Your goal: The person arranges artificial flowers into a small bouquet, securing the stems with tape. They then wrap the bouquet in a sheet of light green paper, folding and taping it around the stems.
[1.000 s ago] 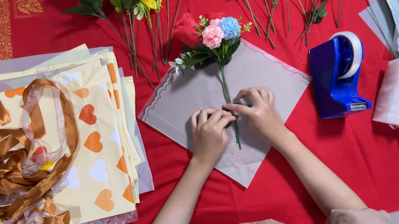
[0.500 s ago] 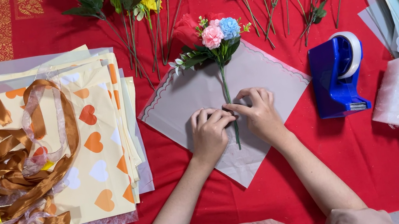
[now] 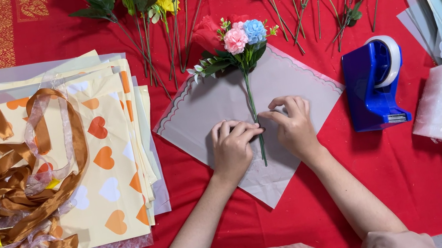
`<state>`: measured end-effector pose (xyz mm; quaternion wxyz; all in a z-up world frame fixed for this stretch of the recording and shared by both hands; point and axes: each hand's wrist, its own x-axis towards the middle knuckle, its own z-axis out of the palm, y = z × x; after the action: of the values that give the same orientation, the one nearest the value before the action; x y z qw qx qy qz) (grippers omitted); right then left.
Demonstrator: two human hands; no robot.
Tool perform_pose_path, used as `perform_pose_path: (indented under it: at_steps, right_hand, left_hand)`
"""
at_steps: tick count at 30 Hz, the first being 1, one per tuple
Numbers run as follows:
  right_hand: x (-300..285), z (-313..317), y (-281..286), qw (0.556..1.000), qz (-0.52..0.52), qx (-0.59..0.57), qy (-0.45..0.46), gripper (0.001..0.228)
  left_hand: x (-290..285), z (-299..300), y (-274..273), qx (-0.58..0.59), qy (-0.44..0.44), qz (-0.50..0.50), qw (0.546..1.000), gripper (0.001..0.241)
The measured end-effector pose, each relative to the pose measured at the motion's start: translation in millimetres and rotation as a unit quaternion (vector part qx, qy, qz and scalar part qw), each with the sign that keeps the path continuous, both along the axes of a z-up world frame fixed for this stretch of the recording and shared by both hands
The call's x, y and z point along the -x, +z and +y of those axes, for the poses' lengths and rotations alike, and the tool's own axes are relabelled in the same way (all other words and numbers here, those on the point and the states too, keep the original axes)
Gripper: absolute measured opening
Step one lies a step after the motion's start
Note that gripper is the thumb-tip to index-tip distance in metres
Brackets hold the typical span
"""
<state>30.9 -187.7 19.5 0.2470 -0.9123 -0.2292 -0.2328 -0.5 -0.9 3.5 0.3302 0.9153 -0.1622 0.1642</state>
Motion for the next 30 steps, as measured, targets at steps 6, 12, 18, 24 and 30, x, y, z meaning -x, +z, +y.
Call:
perform_pose_path:
  at_steps: [6,12,18,24,30]
  right_hand:
    - [-0.6,0.3,0.6,1.000,0.000,-0.005,0.009,0.043]
    - [0.5,6.0,12.4,1.000,-0.004,-0.018,0.015,0.042]
    - [1.2,6.0,12.2,1.000,0.000,-0.018,0.017,0.041]
    - [0.9,7.8,16.8,1.000,0.007,-0.015,0.022,0.036]
    - [1.2,8.7,19.0,1.000,0.010,-0.018,0.023,0.035]
  left_hand:
    - [-0.2,0.6,-1.5,-0.002,-0.003,0.003,1.000,0.037]
    - [-0.7,1.0,-5.9,-0.007,-0.001,-0.006,1.000,0.035]
    - [-0.4,0.7,-3.9,-0.009,0.003,-0.008,1.000,0.035]
    - [-0.6,0.3,-6.2,-0.002,0.001,-0.006,1.000,0.035]
    - [-0.7,0.6,-6.7,-0.005,0.001,-0.010,1.000,0.034]
